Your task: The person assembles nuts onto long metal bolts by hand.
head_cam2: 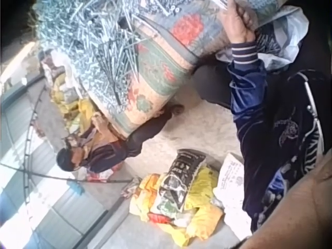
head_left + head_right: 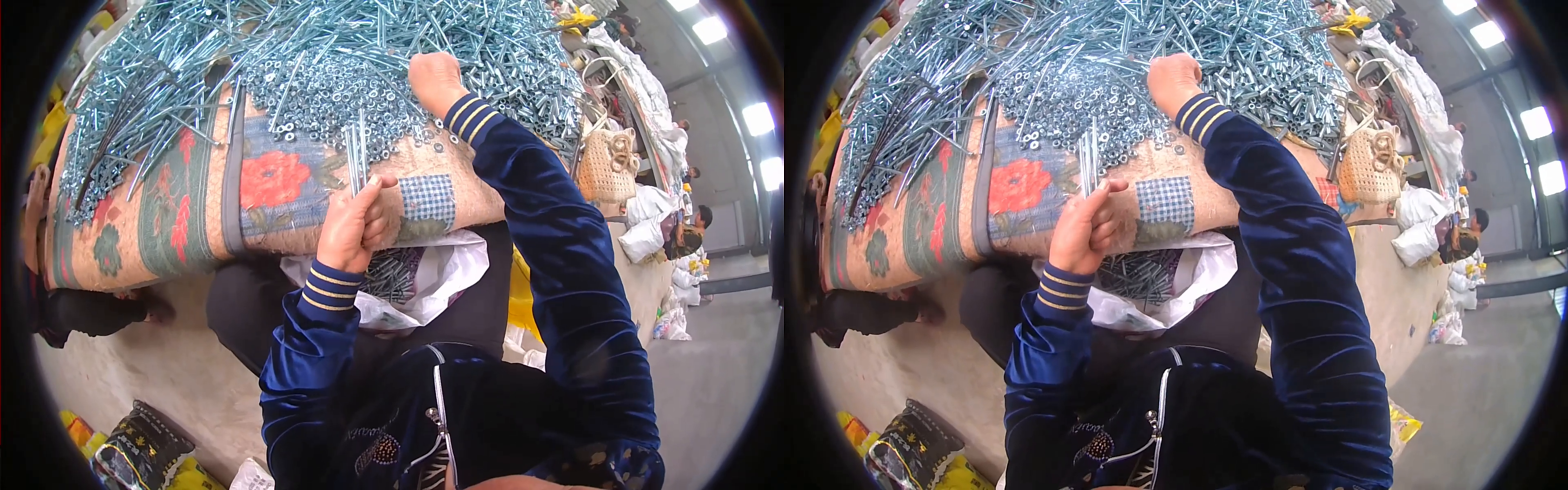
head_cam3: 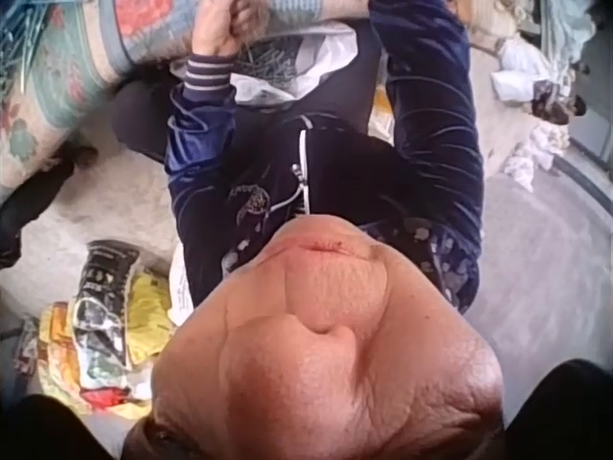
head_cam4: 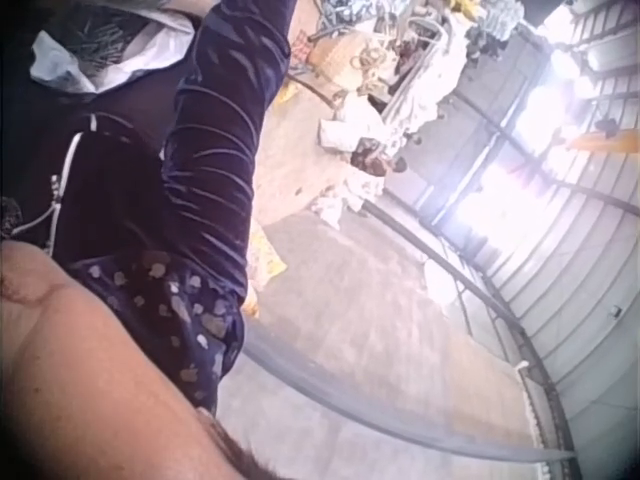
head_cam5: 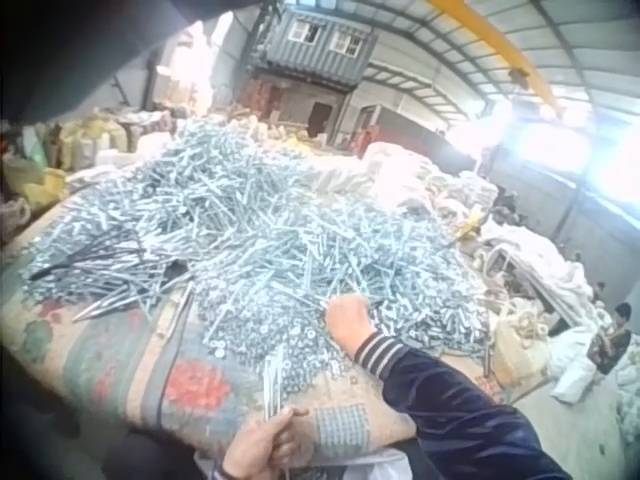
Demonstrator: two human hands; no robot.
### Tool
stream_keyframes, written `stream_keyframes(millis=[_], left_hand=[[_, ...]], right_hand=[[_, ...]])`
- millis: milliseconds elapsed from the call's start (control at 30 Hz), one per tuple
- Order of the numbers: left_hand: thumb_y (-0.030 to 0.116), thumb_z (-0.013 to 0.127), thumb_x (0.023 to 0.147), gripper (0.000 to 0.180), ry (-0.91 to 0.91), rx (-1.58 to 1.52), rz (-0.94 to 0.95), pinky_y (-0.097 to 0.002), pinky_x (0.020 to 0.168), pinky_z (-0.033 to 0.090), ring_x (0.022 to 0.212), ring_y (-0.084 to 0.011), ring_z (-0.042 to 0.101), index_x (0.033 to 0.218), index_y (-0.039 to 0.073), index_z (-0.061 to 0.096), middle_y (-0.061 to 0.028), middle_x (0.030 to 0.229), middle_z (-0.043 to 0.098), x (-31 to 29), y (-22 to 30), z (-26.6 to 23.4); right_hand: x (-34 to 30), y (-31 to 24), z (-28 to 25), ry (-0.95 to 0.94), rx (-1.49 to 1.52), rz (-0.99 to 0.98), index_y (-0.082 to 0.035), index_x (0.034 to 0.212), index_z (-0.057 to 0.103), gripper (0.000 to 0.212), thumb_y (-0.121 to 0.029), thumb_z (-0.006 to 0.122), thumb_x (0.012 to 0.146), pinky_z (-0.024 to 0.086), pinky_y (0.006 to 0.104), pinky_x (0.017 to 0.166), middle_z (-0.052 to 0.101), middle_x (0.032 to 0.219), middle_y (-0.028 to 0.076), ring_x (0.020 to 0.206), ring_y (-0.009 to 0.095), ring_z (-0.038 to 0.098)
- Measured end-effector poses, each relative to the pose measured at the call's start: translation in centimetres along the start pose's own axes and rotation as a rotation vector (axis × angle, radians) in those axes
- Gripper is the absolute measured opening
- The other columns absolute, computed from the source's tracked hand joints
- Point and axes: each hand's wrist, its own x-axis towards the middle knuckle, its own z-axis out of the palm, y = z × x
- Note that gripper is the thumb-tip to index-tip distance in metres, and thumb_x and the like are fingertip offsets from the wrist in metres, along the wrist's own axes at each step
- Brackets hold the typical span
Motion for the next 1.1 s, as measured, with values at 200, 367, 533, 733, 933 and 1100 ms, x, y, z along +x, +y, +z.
stream_keyframes(millis=[200, 367, 533, 733, 933, 1100], left_hand=[[0.022, 0.046, 0.096, 0.026, -0.005, -0.026, -0.002, -0.0185, 0.037, 0.019, 0.042, -0.0023, 0.025, 0.106, -0.001, 0.053, 0.0085, 0.054, 0.026, -0.5, -0.4, -0.7], [0.022, 0.045, 0.096, 0.028, -0.075, -0.078, -0.038, -0.0191, 0.040, 0.025, 0.045, -0.0044, 0.030, 0.108, -0.002, 0.051, 0.0064, 0.057, 0.029, 0.1, -1.1, -1.0], [0.024, 0.052, 0.094, 0.024, 0.032, -0.057, -0.111, -0.0218, 0.048, 0.041, 0.054, -0.0100, 0.051, 0.101, 0.001, 0.056, 0.0014, 0.065, 0.052, 0.3, -1.7, -0.2], [0.022, 0.051, 0.093, 0.030, -0.090, 0.042, -0.161, -0.0234, 0.061, 0.050, 0.073, -0.0149, 0.061, 0.109, -0.004, 0.053, -0.0119, 0.093, 0.063, -0.1, -1.7, -1.6], [0.024, 0.048, 0.094, 0.037, -0.238, -0.082, -0.311, -0.0288, 0.069, 0.054, 0.082, -0.0201, 0.064, 0.115, -0.006, 0.049, -0.0216, 0.102, 0.061, 1.4, -2.3, -1.7], [0.026, 0.046, 0.094, 0.041, -0.350, -0.155, -0.475, -0.0399, 0.085, 0.052, 0.097, -0.0378, 0.061, 0.113, -0.010, 0.049, -0.0278, 0.106, 0.059, 1.3, -2.2, -2.2]], right_hand=[[-5.0, 2.6, -3.1, 0.093, 0.157, -0.056, -0.004, 0.072, 0.066, 0.015, -0.011, 0.053, 0.076, 0.053, 0.0406, 0.059, 0.064, 0.067, 0.018, 0.065, 0.033, 0.066], [-9.5, 8.2, 0.3, -0.042, 0.260, 0.213, 0.001, 0.081, 0.060, 0.022, -0.018, 0.051, 0.078, 0.050, 0.0453, 0.063, 0.063, 0.075, 0.023, 0.071, 0.039, 0.064], [-12.8, 12.1, 1.7, -0.305, 0.960, 0.487, 0.003, 0.083, 0.059, 0.031, -0.027, 0.055, 0.080, 0.051, 0.0378, 0.063, 0.063, 0.075, 0.018, 0.068, 0.029, 0.064], [-18.2, 7.2, -4.6, -0.352, 1.795, 0.433, -0.003, 0.095, 0.049, 0.018, -0.020, 0.050, 0.091, 0.051, 0.0275, 0.059, 0.055, 0.075, 0.004, 0.066, 0.015, 0.061], [-20.7, 3.7, -8.5, -0.240, 1.372, -0.121, -0.001, 0.094, 0.050, 0.018, -0.018, 0.052, 0.091, 0.048, 0.0308, 0.061, 0.055, 0.075, 0.007, 0.069, 0.019, 0.059], [-21.7, 2.2, -10.1, 0.130, 0.665, -0.712, -0.007, 0.086, 0.052, 0.011, -0.011, 0.054, 0.075, 0.046, 0.0368, 0.067, 0.053, 0.079, 0.009, 0.076, 0.027, 0.056]])
